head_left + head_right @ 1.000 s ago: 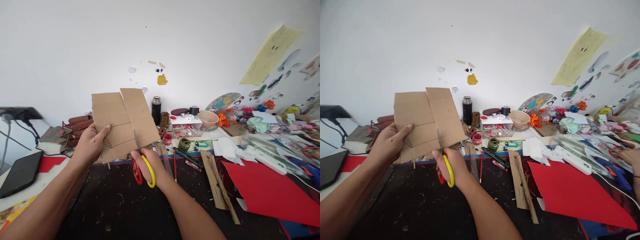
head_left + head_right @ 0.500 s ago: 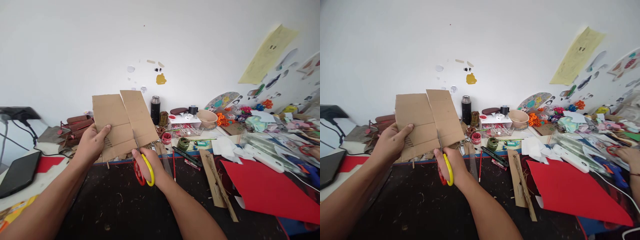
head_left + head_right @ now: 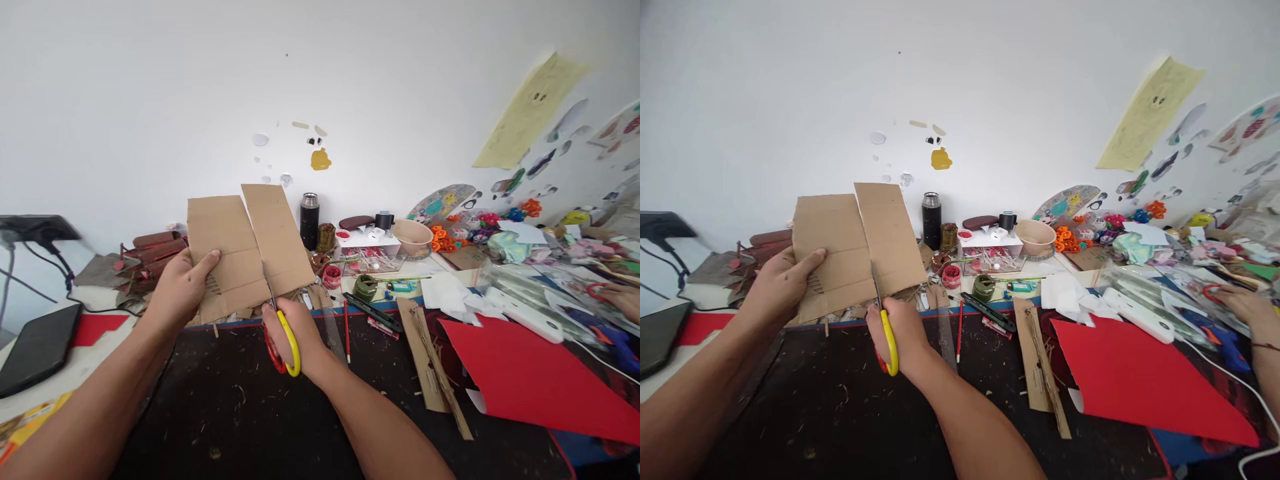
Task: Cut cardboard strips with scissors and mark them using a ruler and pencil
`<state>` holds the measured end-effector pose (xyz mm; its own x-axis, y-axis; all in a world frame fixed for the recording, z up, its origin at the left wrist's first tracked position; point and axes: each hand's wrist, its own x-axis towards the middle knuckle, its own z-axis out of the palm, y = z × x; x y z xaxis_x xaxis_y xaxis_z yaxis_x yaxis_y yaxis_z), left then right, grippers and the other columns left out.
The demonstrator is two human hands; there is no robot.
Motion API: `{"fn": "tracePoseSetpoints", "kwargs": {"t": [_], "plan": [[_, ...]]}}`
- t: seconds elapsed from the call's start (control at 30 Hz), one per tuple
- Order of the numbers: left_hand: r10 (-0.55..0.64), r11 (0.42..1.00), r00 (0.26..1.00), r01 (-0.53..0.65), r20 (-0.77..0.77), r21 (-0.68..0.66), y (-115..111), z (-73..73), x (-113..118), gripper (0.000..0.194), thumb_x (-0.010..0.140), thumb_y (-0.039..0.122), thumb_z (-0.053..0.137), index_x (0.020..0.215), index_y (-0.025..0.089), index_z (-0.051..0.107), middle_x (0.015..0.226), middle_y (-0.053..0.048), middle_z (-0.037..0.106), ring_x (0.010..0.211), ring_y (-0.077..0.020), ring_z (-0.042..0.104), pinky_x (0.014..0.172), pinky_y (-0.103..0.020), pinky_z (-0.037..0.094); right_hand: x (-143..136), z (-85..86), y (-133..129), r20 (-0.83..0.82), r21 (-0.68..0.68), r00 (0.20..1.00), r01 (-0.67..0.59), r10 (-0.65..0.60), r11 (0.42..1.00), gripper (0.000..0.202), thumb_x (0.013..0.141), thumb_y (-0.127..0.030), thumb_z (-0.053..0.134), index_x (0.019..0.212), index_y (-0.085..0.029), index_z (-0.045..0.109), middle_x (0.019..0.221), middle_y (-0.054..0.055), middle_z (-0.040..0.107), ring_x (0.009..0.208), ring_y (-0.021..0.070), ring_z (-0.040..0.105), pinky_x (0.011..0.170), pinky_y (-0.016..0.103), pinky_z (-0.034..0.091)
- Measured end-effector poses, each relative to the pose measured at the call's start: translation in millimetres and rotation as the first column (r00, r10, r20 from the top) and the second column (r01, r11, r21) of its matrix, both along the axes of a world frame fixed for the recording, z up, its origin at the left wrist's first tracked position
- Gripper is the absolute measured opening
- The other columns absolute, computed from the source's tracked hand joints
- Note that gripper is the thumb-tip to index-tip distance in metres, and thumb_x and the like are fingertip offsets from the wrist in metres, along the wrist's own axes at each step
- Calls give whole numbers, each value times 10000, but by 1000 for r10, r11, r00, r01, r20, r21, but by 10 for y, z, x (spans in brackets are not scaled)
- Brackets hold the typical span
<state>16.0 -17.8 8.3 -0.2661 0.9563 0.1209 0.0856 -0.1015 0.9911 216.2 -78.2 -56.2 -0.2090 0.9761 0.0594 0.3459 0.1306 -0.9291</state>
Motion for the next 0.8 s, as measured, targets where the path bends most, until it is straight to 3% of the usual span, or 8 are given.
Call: {"fn": "tracePoseSetpoints", "kwargs": {"t": [0.23, 0.4, 0.57, 0.7, 0.8], "plan": [[-20, 1000, 999, 20, -37, 4, 76, -110, -74, 391, 889, 445, 759, 1170, 178, 715, 1174, -128, 843, 1001, -288, 822, 897, -421, 667, 11, -25, 30, -40, -28, 998, -49, 47, 998, 391, 1090, -408, 514, 742, -234, 470, 556, -36, 574, 477, 129, 571, 508, 226, 372], [-28, 999, 999, 28, -22, 16, 22, -31, -15, 421, 885, 451, 747, 1205, 179, 720, 1217, -127, 833, 1022, -288, 818, 918, -436, 663, 70, 39, 31, -131, -61, 988, -92, 83, 994, 408, 1078, -516, 535, 782, -237, 502, 555, -38, 613, 478, 146, 645, 491, 212, 439], [-13, 1000, 996, 15, -83, 17, -25, 42, 22, 401, 883, 444, 733, 1178, 172, 728, 1205, -132, 835, 1042, -304, 813, 961, -467, 648, 129, 106, 38, -73, -25, 993, -98, 96, 995, 430, 1048, -586, 584, 816, -224, 583, 564, -9, 678, 549, 171, 704, 586, 235, 493], [1, 1000, 985, 2, -175, 17, -48, 63, 18, 385, 898, 457, 718, 1164, 178, 724, 1201, -131, 836, 1056, -310, 808, 978, -475, 640, 153, 127, 56, -74, -49, 990, -121, 117, 991, 449, 1033, -605, 606, 818, -214, 648, 684, 33, 763, 661, 188, 760, 657, 248, 525], [-38, 999, 992, 39, -118, 0, -56, 48, 21, 407, 898, 471, 721, 1193, 190, 710, 1211, -125, 833, 1056, -305, 808, 966, -466, 647, 157, 132, 68, -73, -54, 991, -118, 114, 992, 478, 1023, -599, 625, 754, -206, 670, 748, 49, 787, 694, 185, 758, 686, 253, 524]]}}
